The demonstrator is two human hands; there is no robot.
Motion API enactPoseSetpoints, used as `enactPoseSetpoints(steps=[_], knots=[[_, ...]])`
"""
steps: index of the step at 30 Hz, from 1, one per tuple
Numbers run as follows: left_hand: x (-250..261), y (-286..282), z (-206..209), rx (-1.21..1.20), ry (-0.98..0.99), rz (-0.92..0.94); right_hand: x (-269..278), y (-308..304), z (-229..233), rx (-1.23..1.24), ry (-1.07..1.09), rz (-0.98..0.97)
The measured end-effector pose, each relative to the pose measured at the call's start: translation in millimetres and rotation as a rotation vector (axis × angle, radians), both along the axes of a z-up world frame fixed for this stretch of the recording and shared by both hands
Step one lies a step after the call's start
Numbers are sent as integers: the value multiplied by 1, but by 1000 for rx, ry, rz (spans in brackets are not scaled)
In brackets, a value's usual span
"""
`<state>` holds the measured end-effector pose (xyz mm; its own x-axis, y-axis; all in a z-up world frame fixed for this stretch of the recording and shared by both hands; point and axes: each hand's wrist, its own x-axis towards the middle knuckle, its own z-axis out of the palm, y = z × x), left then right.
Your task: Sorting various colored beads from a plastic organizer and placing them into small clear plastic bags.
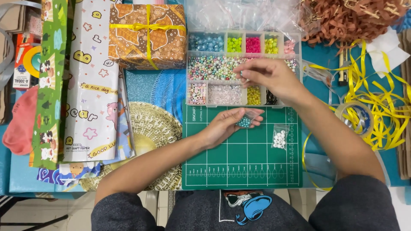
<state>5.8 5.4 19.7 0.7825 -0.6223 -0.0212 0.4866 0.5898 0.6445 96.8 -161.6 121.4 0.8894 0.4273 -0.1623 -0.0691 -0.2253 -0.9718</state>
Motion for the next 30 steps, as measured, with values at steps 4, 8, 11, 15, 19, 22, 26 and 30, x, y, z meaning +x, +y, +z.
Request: enactPoseSetpoints(steps=[4, 8, 11, 15, 19, 22, 26, 30], knots=[[-1, -2, -4, 18, -15, 5, -52, -21, 0, -148, -401, -60], [-2, -3, -5, 36, -12, 31, -84, -26, -11, -199, -707, -99], [-3, -5, -11, 59, -5, 38, -94, -27, -23, -220, -837, -113], [-5, -4, -9, 74, 28, 54, -99, -25, -32, -231, -949, -116], [-6, -4, -3, 107, 55, 64, -100, -21, -28, -212, -936, -113], [-8, -5, -6, 101, 87, 72, -100, -18, -23, -190, -940, -116], [-9, -5, -5, 108, 88, 74, -100, -16, -23, -149, -905, -119], [-7, -3, -15, 140, 60, 48, -100, -14, -30, -108, -902, -125]])
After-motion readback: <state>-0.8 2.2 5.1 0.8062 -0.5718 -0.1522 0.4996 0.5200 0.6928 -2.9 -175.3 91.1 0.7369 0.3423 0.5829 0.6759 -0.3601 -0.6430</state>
